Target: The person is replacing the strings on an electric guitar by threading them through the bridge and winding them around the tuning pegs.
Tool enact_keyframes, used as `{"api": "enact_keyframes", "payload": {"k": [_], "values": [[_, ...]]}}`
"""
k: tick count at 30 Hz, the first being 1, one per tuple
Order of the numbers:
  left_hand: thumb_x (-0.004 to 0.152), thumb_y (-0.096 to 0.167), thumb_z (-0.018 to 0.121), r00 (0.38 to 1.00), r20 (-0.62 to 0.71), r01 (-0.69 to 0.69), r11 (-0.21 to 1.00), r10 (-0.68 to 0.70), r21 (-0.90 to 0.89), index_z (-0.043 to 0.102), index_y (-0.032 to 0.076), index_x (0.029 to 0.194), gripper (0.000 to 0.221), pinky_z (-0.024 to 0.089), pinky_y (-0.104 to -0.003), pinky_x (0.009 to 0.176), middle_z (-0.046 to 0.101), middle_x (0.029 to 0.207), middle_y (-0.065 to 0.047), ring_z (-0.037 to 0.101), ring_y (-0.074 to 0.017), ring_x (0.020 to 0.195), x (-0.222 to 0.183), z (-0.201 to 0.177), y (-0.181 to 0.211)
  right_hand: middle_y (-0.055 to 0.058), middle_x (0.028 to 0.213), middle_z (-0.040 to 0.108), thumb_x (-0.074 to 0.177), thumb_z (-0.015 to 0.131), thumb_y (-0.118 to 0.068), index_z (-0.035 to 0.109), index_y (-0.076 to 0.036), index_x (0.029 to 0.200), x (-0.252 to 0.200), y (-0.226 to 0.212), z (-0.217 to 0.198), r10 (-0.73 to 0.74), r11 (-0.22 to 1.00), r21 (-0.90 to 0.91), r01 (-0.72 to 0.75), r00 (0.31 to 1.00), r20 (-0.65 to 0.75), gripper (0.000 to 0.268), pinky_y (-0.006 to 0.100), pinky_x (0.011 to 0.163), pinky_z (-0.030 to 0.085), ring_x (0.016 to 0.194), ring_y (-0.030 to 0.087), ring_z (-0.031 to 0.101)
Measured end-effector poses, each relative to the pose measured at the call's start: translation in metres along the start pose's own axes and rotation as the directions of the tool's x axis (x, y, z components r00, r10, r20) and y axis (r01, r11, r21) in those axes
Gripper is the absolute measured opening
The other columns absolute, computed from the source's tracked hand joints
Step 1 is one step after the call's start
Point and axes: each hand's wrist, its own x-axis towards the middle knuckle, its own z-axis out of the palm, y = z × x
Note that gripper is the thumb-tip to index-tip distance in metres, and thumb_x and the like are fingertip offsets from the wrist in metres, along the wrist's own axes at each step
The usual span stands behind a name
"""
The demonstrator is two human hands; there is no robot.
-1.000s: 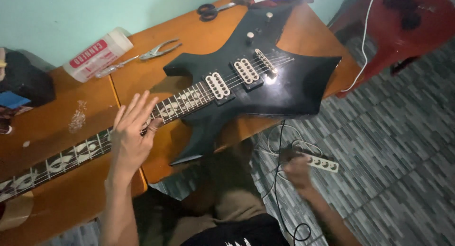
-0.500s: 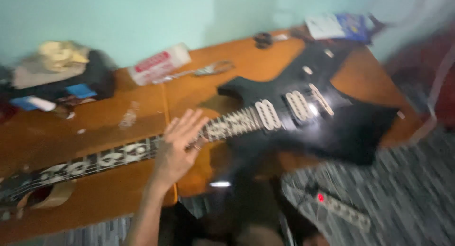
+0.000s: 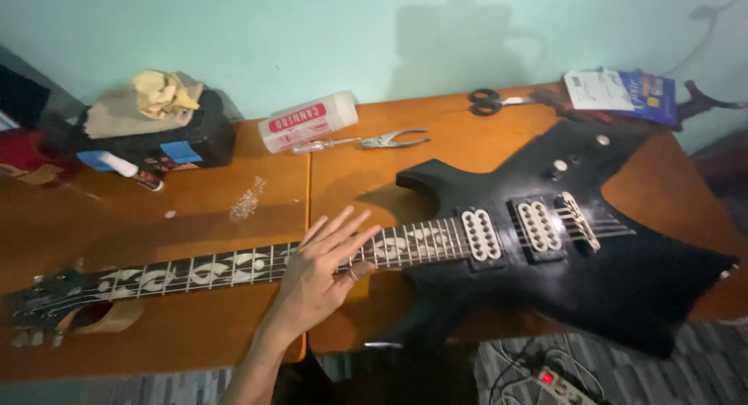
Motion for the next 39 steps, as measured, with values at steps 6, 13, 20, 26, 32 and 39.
{"api": "enact_keyframes", "payload": {"k": [6, 13, 20, 26, 32, 39], "values": [[0.099, 0.059, 0.031, 1.000, -0.023, -0.003, 1.000, 0.002, -0.026, 0.059, 0.015, 0.140, 0.066, 0.025, -0.056, 0.121, 0.053, 0.151, -0.010, 0.042, -0.0304, 0.147, -0.003, -0.004, 0.008, 0.012, 0.104, 0.077, 0.093, 0.044, -0.034, 0.073, -0.016, 0.102, -0.034, 0.053, 0.028, 0.113, 0.993, 0.052, -0.110, 0.992, -0.058, 0.036, 0.042, 0.078, 0.053, 0.098, 0.027, 0.074], [0.094, 0.016, 0.069, 0.986, -0.087, -0.142, 0.989, 0.144, 0.029, 0.060, 0.015, 0.136, 0.043, 0.032, -0.044, 0.125, 0.053, 0.151, -0.009, 0.047, -0.0235, 0.144, -0.008, -0.010, 0.050, 0.009, 0.103, 0.078, 0.091, 0.047, -0.032, 0.074, -0.020, 0.100, -0.178, 0.010, -0.122, 0.214, 0.974, 0.101, -0.203, 0.970, -0.115, 0.031, 0.041, 0.078, 0.052, 0.097, 0.024, 0.075], [0.095, 0.019, 0.065, 0.826, 0.153, -0.450, 0.798, 0.542, -0.401, 0.060, -0.004, 0.133, 0.045, 0.047, -0.047, 0.108, 0.065, 0.129, -0.022, 0.063, -0.0380, 0.117, -0.036, 0.036, 0.129, -0.003, 0.066, 0.045, 0.106, 0.062, -0.017, 0.049, -0.012, 0.076, -0.417, -0.128, -0.264, -0.343, 0.807, 0.336, 0.485, 0.849, -0.403, 0.034, 0.030, 0.057, 0.035, 0.060, 0.009, 0.042], [0.102, 0.010, 0.059, 0.821, 0.233, -0.183, 0.627, 0.522, -0.757, 0.068, 0.002, 0.115, 0.018, 0.056, -0.032, 0.079, 0.075, 0.095, -0.008, 0.073, -0.0217, 0.084, -0.047, -0.017, 0.143, -0.003, 0.075, 0.086, 0.095, 0.059, -0.020, 0.078, -0.010, 0.085, -0.460, -0.145, -0.288, -0.410, 0.752, 0.057, 0.656, 0.534, -0.739, 0.023, 0.021, 0.056, 0.061, 0.061, 0.008, 0.080], [0.100, 0.039, 0.056, 0.902, 0.211, -0.120, 0.687, 0.376, -0.716, 0.048, 0.007, 0.147, 0.057, 0.060, -0.031, 0.086, 0.068, 0.122, -0.014, 0.072, -0.0227, 0.099, -0.070, -0.036, 0.162, 0.002, 0.057, 0.059, 0.094, 0.064, -0.014, 0.077, -0.006, 0.098, -0.475, -0.179, -0.274, -0.578, 0.683, -0.121, 0.720, 0.432, -0.692, 0.016, 0.031, 0.041, 0.036, 0.039, 0.015, 0.047], [0.072, 0.000, 0.041, 0.975, 0.082, 0.177, 0.496, -0.206, -0.850, 0.074, 0.000, 0.098, 0.041, 0.061, -0.028, 0.053, 0.080, 0.077, -0.015, 0.075, -0.0197, 0.060, -0.121, -0.066, 0.110, 0.002, 0.076, 0.081, 0.092, 0.066, -0.012, 0.077, -0.009, 0.091, -0.484, -0.216, -0.300, -0.699, 0.651, -0.214, 0.728, 0.466, -0.542, 0.012, 0.024, 0.049, 0.057, 0.056, 0.011, 0.074]]}}
